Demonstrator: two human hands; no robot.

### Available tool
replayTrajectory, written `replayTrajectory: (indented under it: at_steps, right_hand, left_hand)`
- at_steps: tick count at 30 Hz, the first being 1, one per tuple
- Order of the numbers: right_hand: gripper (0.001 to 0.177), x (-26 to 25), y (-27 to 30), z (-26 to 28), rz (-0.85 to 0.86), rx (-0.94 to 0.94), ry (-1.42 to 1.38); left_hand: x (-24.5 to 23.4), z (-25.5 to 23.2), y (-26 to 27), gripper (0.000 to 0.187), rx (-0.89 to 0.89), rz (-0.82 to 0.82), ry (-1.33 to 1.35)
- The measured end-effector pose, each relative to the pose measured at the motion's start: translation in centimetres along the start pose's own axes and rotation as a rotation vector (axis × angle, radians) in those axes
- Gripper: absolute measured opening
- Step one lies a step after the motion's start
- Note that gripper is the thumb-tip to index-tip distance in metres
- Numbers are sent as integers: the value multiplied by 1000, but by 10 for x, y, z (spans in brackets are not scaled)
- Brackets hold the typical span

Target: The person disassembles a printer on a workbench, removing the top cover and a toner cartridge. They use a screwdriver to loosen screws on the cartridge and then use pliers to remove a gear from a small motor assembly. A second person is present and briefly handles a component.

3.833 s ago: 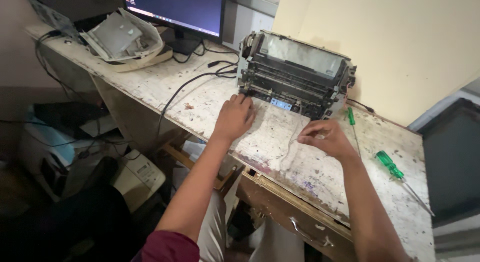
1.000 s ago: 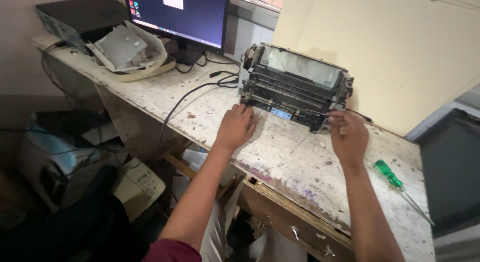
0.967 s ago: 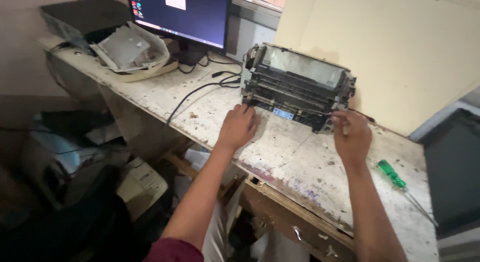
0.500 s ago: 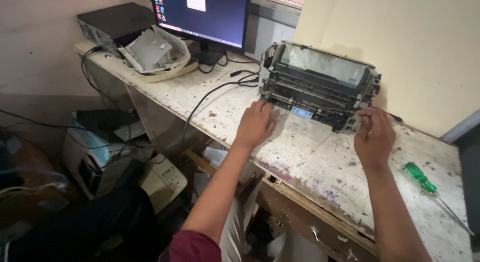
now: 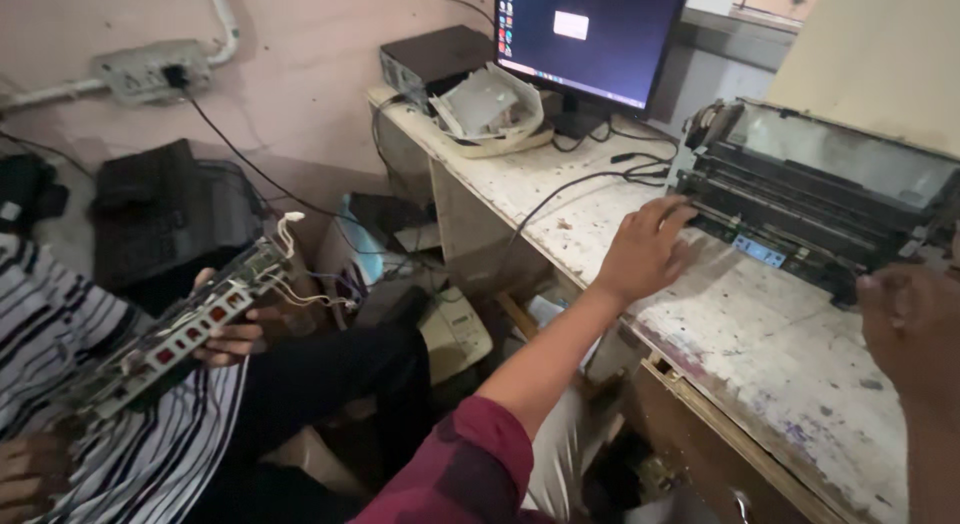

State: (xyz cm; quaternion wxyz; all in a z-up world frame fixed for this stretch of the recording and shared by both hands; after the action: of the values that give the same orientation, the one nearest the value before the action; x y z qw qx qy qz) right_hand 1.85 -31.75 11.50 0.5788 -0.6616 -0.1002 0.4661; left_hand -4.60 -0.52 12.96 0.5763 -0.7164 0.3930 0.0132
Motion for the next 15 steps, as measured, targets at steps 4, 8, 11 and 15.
replayTrajectory:
  at_steps: [4,8,11,15]
  right_hand:
    - [30,20,5,-21,135,6,52]
    - [31,46,14,-48,216,55,130]
    - [31,44,20,-49,179,83,99]
    - [30,65,25,-64,244,107,75]
  left_hand:
    - [-33,-26,17,55,59,-3,-81]
    - [-90,-26,42,57,46,186,-328]
    - [-185,-7,55,76,-53,137,-427]
    - [-311,38,65,108,-413,215,-841]
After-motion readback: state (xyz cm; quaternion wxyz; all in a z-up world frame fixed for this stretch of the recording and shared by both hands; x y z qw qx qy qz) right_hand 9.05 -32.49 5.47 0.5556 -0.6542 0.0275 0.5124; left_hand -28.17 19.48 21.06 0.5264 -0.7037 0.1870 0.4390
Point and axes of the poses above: each hand's wrist, its own y-axis away from the middle knuckle, its own x-axis out of the palm, z = x × y, the point moved 8 cm from there along -y, towards the middle knuckle, and after that the axes turned 6 degrees about -x, right-handed, at the moved point
